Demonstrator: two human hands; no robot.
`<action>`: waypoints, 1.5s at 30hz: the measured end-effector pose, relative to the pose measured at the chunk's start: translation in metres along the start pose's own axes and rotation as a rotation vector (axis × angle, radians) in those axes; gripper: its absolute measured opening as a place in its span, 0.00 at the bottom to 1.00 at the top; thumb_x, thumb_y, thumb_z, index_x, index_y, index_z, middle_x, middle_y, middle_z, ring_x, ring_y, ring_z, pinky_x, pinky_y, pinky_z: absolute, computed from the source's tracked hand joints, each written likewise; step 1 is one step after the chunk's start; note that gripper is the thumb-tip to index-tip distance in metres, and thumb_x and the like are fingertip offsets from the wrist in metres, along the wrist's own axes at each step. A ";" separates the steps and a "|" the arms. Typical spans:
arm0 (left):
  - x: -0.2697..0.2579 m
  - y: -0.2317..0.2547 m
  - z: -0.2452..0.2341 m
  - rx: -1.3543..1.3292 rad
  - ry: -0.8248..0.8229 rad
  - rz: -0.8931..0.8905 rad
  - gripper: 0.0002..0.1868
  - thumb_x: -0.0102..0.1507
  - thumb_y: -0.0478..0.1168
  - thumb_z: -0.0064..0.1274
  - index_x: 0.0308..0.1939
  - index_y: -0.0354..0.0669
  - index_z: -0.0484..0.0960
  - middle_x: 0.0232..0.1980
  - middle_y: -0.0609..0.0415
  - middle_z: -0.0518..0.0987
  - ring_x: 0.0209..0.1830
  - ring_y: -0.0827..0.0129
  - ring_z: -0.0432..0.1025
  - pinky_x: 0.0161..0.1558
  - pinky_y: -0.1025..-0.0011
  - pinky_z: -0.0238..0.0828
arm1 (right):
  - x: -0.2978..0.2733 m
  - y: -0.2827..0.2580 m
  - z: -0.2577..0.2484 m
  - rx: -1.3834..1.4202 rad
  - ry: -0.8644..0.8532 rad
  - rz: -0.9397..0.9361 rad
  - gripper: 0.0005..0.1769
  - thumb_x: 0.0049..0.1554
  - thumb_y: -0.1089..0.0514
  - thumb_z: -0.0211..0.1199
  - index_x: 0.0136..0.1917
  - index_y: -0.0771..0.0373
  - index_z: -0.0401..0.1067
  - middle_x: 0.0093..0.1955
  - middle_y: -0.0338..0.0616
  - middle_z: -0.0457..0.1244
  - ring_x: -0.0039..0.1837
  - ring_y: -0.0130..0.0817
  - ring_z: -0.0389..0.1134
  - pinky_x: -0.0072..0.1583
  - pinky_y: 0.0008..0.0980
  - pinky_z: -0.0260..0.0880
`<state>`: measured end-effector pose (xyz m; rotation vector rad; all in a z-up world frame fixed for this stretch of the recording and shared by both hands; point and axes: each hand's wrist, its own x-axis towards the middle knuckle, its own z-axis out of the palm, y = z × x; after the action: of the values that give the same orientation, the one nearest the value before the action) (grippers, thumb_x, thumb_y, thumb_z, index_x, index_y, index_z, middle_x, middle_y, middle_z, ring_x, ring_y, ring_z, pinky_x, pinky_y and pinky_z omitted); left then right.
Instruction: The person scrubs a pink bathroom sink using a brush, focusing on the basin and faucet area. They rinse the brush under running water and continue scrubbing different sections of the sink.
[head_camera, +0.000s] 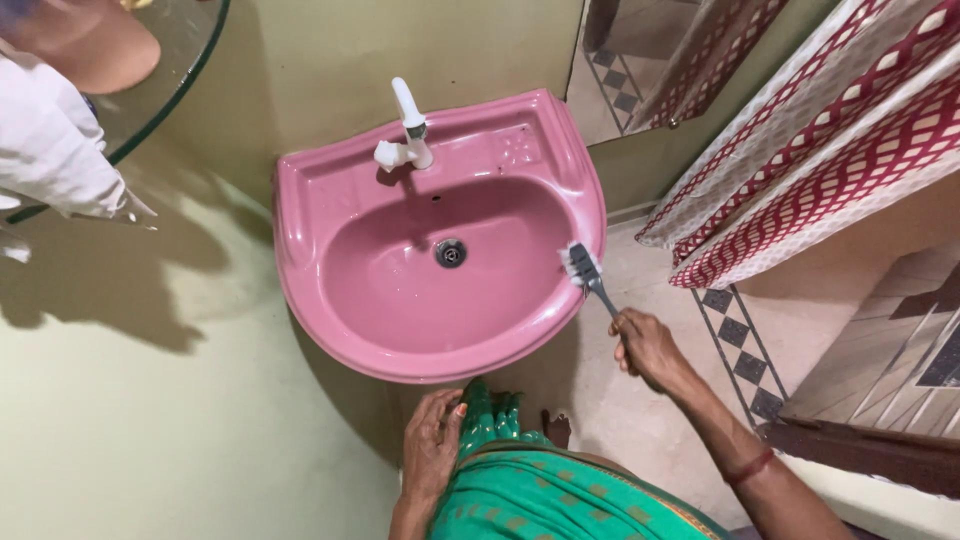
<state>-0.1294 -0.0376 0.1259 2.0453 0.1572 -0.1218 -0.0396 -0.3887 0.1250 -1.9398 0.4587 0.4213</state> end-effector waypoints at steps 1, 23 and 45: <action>-0.002 -0.002 -0.001 -0.011 0.022 0.063 0.13 0.65 0.39 0.54 0.52 0.39 0.83 0.51 0.52 0.81 0.44 0.65 0.80 0.44 0.70 0.78 | -0.011 0.006 0.006 0.004 0.015 0.040 0.19 0.65 0.53 0.45 0.45 0.68 0.70 0.26 0.48 0.63 0.25 0.34 0.64 0.28 0.34 0.63; 0.053 -0.018 -0.062 -0.144 -0.063 0.046 0.13 0.64 0.40 0.55 0.51 0.40 0.85 0.47 0.54 0.85 0.44 0.70 0.81 0.45 0.73 0.76 | 0.058 -0.034 0.024 0.056 0.324 0.023 0.18 0.68 0.55 0.45 0.45 0.68 0.69 0.28 0.50 0.62 0.27 0.36 0.63 0.30 0.36 0.63; 0.079 0.075 0.017 -0.075 -0.309 0.066 0.13 0.65 0.41 0.56 0.51 0.39 0.84 0.46 0.54 0.82 0.40 0.69 0.77 0.42 0.69 0.75 | 0.139 -0.068 -0.022 0.066 0.066 -0.071 0.20 0.68 0.56 0.43 0.43 0.70 0.68 0.28 0.48 0.62 0.27 0.36 0.63 0.28 0.34 0.62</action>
<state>-0.0393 -0.0826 0.1714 1.9281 -0.0972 -0.3824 0.1160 -0.4010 0.1190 -1.9040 0.4393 0.2939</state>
